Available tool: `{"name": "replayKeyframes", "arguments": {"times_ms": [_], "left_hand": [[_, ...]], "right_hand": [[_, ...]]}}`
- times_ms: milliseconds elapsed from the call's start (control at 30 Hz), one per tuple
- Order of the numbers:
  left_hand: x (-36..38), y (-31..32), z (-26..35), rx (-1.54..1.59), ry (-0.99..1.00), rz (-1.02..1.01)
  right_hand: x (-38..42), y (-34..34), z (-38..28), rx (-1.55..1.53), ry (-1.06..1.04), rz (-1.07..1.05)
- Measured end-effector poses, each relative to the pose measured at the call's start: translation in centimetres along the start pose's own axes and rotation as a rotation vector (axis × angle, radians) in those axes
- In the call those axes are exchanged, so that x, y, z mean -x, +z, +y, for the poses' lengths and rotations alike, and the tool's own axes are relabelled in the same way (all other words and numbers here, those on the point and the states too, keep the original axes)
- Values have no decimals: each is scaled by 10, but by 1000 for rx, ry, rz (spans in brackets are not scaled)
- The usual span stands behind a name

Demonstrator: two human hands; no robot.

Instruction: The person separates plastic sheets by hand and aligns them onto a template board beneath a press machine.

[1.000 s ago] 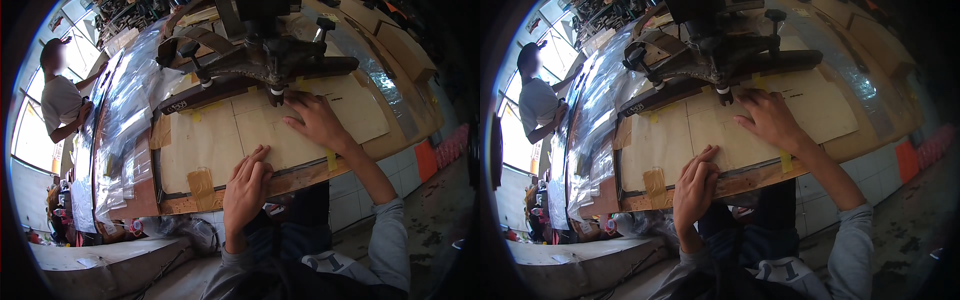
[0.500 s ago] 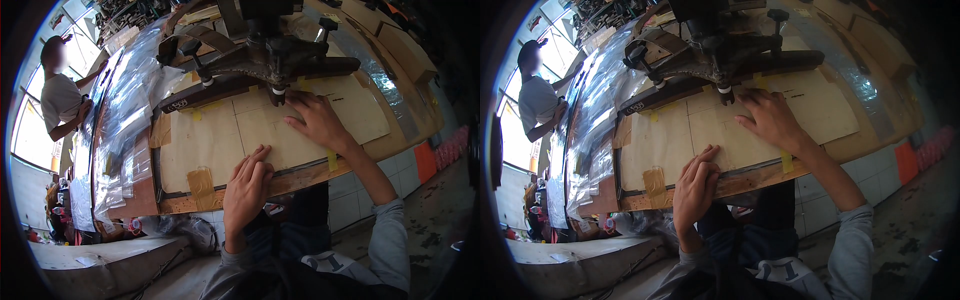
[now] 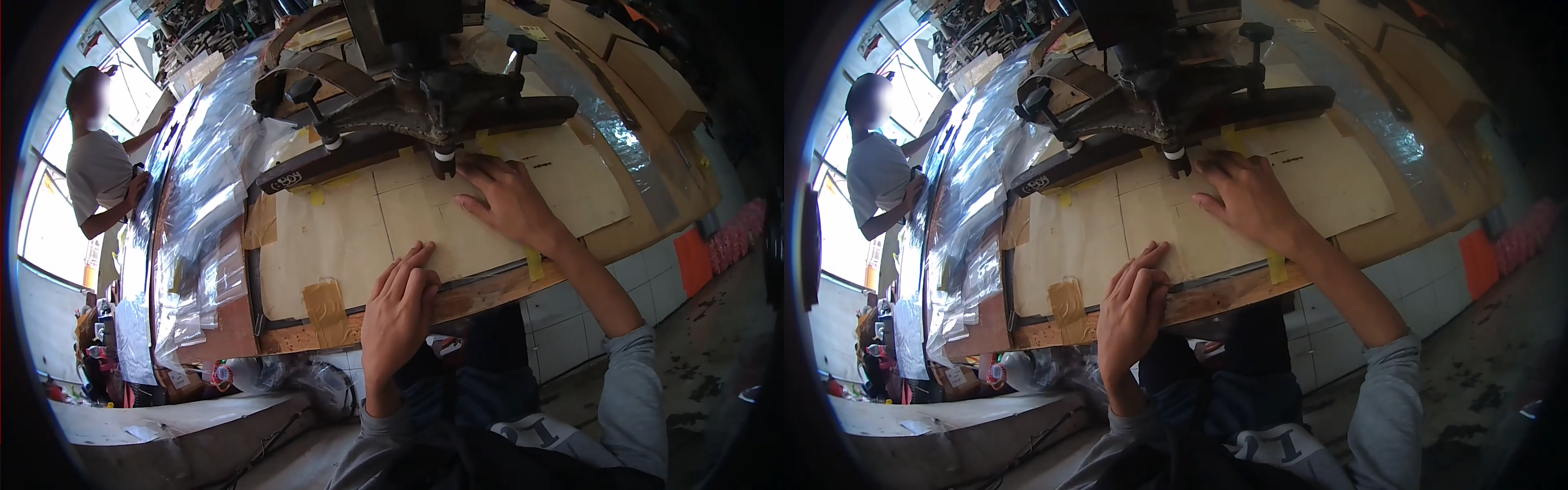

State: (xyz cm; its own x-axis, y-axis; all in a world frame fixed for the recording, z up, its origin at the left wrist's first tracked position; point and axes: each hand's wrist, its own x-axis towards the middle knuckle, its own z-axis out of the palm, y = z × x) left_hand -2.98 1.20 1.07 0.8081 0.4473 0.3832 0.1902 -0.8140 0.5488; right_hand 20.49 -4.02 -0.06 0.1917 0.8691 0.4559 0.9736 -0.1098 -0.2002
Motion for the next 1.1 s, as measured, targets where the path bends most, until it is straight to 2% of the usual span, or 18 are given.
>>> {"name": "replayKeyframes", "arguments": {"times_ms": [433, 533, 600, 667, 767, 900, 1100], "left_hand": [[2, -2, 0, -27, 5, -28], [3, -2, 0, -11, 2, -28], [-1, -3, -1, 0, 10, -8], [1, -4, 2, 18, 3, 2], [1, -3, 1, -11, 9, -11], [0, -5, 2, -18, 10, -28], [2, -4, 1, -38, 12, -28]], "right_hand": [[2, 5, 5, -83, -14, 33], [5, -12, 3, -200, 43, -85], [19, -24, -10, -79, -8, 92], [35, -36, -27, -124, 52, 150], [56, -33, -44, -405, 262, 310], [65, -29, -42, -513, 469, 444], [67, -26, -42, -278, 320, 313]]}}
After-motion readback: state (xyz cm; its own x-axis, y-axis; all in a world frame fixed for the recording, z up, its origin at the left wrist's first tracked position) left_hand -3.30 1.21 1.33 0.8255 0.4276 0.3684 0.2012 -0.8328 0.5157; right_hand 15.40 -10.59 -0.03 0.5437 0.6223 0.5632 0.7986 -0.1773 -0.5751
